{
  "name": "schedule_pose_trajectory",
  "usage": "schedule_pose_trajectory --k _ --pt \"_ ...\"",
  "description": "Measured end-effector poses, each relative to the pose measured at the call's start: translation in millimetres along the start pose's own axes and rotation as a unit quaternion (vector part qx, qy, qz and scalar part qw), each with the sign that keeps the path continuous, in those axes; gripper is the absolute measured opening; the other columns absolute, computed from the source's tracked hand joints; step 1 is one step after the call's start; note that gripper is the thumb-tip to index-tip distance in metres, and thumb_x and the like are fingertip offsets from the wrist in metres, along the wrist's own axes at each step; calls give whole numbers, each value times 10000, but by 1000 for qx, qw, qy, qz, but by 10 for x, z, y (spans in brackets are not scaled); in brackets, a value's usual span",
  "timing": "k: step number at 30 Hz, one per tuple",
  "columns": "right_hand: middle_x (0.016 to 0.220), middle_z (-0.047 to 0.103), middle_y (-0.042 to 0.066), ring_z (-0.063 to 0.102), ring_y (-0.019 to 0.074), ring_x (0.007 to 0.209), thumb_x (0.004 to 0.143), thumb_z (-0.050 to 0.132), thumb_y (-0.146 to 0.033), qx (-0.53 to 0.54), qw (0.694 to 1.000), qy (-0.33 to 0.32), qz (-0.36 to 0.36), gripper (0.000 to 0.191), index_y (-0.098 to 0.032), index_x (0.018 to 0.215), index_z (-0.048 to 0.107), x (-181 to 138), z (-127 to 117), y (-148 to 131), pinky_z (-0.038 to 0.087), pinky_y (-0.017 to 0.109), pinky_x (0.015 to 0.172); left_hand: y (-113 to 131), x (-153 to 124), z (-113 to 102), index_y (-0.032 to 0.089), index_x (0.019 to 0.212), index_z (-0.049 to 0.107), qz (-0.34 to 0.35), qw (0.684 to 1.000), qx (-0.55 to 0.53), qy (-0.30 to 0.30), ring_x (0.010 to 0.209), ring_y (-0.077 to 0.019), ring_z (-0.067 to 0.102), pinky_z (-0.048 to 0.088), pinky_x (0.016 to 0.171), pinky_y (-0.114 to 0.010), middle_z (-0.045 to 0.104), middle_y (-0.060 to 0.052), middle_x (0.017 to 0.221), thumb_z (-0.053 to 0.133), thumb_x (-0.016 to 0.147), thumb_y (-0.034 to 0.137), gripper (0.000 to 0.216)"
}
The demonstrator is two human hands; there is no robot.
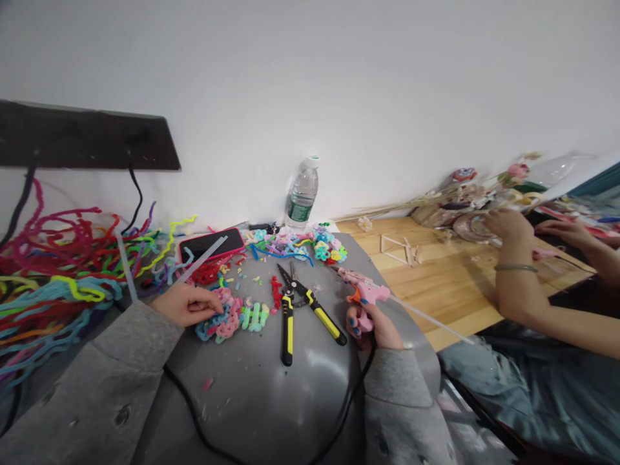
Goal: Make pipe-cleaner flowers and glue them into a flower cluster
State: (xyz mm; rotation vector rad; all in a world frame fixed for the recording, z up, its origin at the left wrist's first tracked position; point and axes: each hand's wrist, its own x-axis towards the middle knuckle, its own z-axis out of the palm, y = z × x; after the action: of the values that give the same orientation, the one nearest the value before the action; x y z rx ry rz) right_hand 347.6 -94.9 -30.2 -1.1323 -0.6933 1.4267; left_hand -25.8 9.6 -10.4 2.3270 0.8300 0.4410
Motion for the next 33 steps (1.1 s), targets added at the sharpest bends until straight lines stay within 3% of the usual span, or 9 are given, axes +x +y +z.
schedule_pose_trajectory --k 23,33 --pt "479 531 -19 398 70 347 742 615 -393 1 1000 10 5 236 -173 822 643 11 -5 9 294 180 325 1 3 -1 150 766 707 -5 1000 -6 -1 403 -57 340 341 462 -168 386 65 439 531 725 189 185" --pt "481 499 -26 385 77 341 757 582 -401 -16 1000 4 -8 244 -178 848 621 15 -26 22 294 194 310 -10 4 -11 159 769 715 3 1000 22 -10 406 -60 368 336 459 -176 469 42 468 530 733 203 194"
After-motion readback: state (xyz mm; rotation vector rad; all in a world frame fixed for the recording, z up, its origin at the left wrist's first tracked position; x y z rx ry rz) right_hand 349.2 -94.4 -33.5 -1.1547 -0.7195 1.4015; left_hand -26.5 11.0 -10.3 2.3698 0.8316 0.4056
